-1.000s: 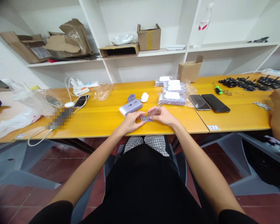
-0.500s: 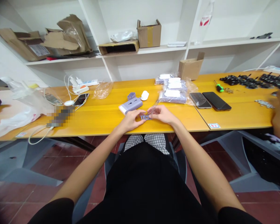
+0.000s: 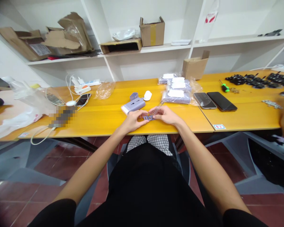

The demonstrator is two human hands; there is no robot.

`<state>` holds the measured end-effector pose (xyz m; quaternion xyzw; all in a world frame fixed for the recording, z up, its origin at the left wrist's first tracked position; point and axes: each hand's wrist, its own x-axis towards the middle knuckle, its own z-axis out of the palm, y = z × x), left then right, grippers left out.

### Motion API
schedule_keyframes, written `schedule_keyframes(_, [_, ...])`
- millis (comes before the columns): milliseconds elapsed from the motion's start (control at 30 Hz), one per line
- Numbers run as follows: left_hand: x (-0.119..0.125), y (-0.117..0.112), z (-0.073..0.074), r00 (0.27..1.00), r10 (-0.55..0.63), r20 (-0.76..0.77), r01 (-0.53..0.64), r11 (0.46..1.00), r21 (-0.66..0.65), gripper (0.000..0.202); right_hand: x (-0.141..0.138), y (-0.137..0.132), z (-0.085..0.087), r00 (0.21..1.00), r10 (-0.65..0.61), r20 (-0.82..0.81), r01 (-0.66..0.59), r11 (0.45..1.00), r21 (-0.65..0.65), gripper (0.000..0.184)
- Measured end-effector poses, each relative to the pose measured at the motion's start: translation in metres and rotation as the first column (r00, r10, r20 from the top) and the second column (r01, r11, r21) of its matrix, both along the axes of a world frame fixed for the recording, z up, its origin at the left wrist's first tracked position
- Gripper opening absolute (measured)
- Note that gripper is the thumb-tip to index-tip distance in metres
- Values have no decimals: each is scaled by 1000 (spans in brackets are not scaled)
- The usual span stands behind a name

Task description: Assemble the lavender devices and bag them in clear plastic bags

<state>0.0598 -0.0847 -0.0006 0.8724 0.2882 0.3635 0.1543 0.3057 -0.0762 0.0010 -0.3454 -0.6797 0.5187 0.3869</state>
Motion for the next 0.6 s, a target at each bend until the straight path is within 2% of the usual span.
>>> schedule_keyframes(167, [0,-1,0,1000,7,6,-7,1000,-16,28,-3,-3,5,998,42,40,-44,998,37,30])
schedule_keyframes(300, [-2,1,-1,999,32,-4,-32,999,-16,18,-5,-3,5,999,30,37,-32,998,51,28])
schedule_keyframes(600, [-3,4,-4,1000,17,3,-17,999,-33,23,-8,-4,3,1000,0,4,0,1000,31,26])
